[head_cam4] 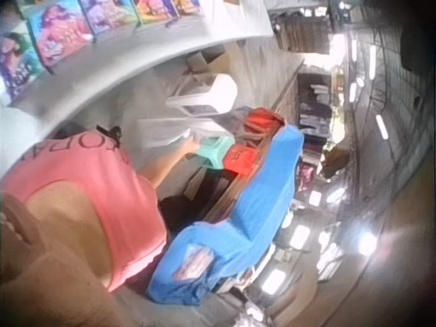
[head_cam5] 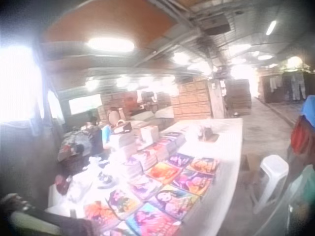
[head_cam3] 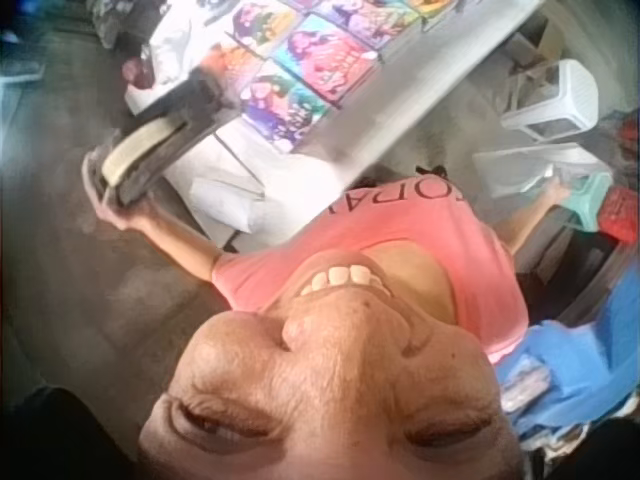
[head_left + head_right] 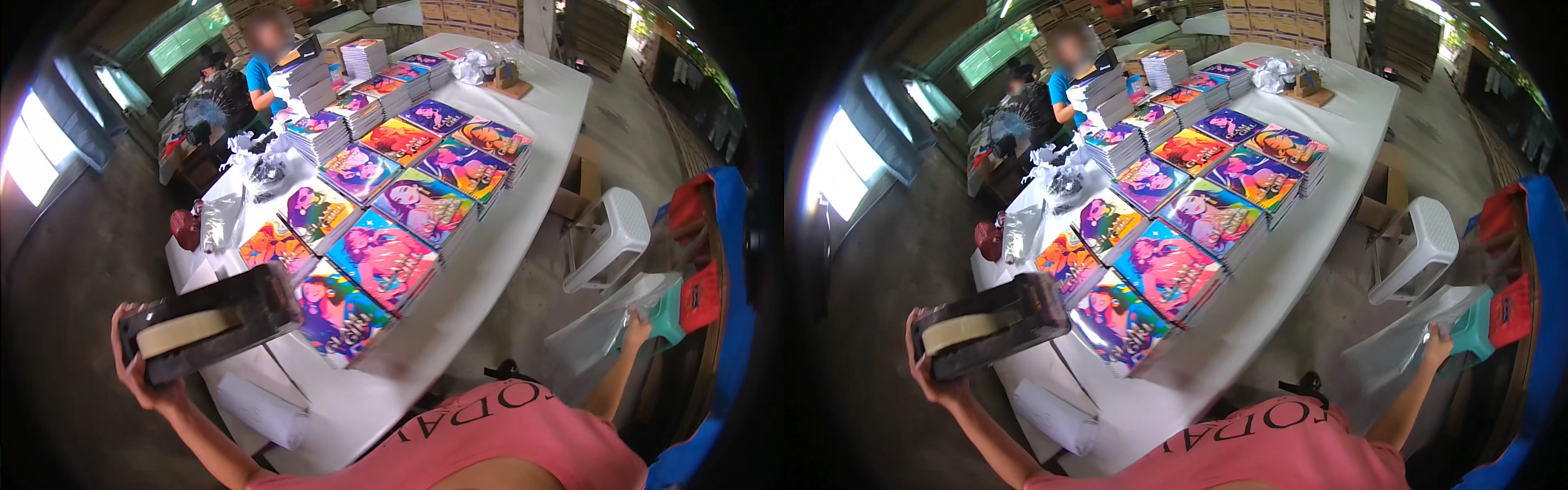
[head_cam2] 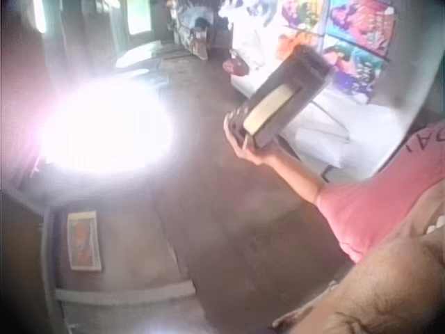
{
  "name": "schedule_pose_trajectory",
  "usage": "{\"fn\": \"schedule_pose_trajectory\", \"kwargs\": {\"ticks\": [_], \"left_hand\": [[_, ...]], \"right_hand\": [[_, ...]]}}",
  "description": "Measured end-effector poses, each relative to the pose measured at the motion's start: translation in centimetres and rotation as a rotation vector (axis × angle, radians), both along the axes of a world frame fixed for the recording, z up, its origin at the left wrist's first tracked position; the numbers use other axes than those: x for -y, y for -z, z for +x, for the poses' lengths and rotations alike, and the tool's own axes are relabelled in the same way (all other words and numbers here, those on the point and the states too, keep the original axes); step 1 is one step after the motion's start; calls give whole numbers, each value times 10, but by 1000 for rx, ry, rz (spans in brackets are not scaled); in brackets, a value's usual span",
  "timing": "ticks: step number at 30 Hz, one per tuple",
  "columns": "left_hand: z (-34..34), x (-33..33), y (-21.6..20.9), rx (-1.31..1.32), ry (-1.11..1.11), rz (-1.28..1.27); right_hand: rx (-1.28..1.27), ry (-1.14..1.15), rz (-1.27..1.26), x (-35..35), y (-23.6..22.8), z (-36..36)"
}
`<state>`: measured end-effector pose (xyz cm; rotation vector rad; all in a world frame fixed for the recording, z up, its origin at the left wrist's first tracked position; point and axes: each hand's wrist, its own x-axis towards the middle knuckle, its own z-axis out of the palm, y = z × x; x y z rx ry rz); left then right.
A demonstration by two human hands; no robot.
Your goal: The person prepares plastic bags on a table, sorts through stacks of spiral notebooks, and inserts groups of them into the bags before placing the bags into a cardboard box using a tape dispenser.
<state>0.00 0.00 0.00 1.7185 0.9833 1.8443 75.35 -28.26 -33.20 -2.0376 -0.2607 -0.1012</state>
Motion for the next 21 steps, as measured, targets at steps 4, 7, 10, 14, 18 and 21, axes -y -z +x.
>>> {"fn": "schedule_pose_trajectory", "kwargs": {"ticks": [4,7,10,14,18,21], "left_hand": [[130,12,4,5,-5,33],[244,11,20,-12,43,24],[334,5,20,-106,88,9],[441,-36,48,-85,262,-76],[572,-95,81,-185,453,-129],[672,-137,110,-179,600,-196]], "right_hand": [[101,-182,-5,16,31,87],[166,-228,-119,22,-13,160],[90,-253,-159,6,-8,171],[90,-295,-245,-18,-34,195],[55,-330,-128,-59,-29,229],[29,-252,-57,-103,-24,252]]}}
